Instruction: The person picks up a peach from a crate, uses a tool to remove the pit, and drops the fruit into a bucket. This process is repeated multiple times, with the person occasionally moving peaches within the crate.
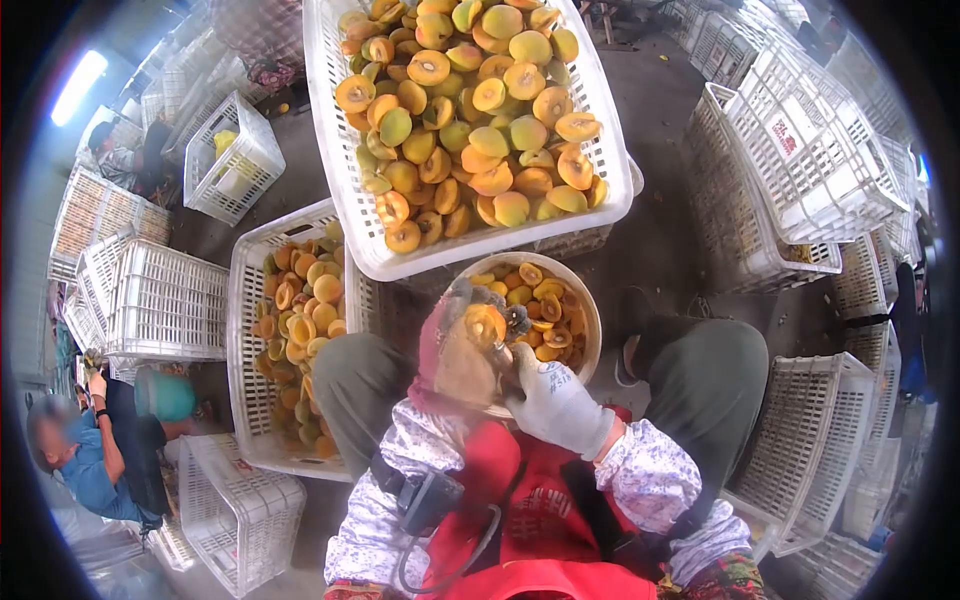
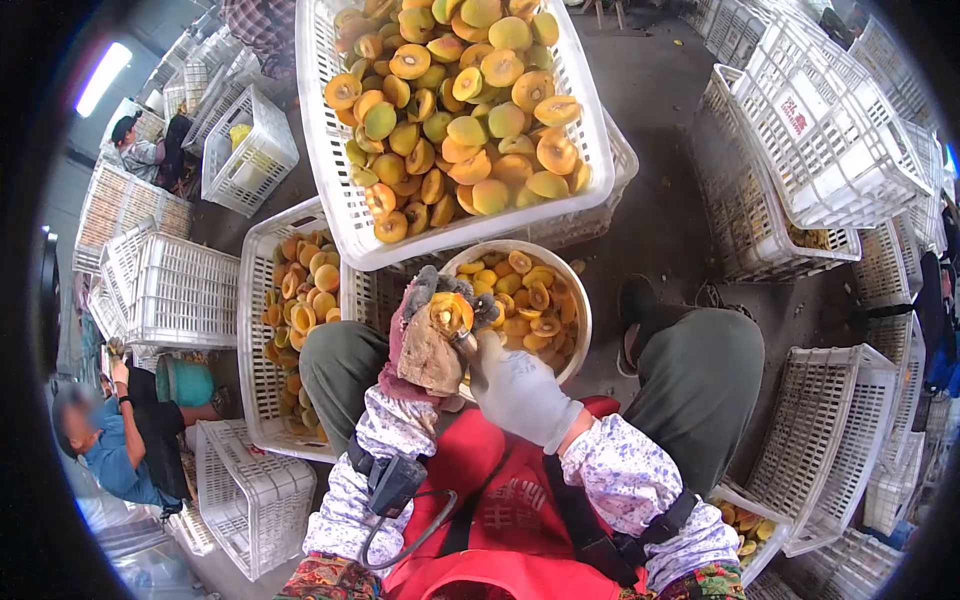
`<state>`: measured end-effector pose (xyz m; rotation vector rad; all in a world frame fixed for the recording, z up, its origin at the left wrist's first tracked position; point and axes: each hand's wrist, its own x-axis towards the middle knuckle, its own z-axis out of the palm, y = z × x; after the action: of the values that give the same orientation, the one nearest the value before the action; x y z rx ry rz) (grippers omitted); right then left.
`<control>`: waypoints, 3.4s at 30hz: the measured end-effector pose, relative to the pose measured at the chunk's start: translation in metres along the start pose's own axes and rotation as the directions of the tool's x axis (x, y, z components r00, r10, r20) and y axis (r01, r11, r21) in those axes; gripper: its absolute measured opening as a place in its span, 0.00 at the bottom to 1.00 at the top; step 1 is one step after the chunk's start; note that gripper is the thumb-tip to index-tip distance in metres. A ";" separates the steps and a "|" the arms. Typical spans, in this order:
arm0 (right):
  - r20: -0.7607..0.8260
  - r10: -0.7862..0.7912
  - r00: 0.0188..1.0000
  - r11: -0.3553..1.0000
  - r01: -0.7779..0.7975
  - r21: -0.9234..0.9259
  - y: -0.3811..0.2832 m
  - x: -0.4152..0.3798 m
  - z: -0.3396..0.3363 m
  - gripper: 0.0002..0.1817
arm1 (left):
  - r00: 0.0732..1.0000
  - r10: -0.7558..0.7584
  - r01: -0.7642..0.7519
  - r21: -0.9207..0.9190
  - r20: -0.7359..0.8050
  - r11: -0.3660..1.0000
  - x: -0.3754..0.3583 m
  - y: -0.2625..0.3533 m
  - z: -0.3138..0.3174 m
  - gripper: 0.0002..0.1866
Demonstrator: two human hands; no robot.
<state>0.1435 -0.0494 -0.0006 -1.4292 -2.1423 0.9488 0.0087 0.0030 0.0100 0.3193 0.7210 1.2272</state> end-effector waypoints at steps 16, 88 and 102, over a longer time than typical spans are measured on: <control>0.455 0.246 0.856 0.658 -0.492 0.570 -0.021 0.001 -0.040 0.10 | 0.991 0.100 -0.114 0.179 0.089 0.977 -0.001 -0.007 0.001 0.20; -0.417 -0.017 0.909 0.998 -0.007 -0.055 -0.010 -0.017 -0.069 0.17 | 0.713 0.510 -0.180 0.829 0.481 -0.530 -0.020 0.187 -0.002 0.23; -0.453 0.035 0.891 0.999 -0.031 0.016 -0.002 -0.021 -0.077 0.15 | 0.928 0.362 -0.267 0.836 0.089 0.479 0.174 0.065 0.045 0.20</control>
<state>0.2004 -0.0442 0.0554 -1.5103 -1.7678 0.5584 0.0170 0.1933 0.0251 1.2676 1.3841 1.1570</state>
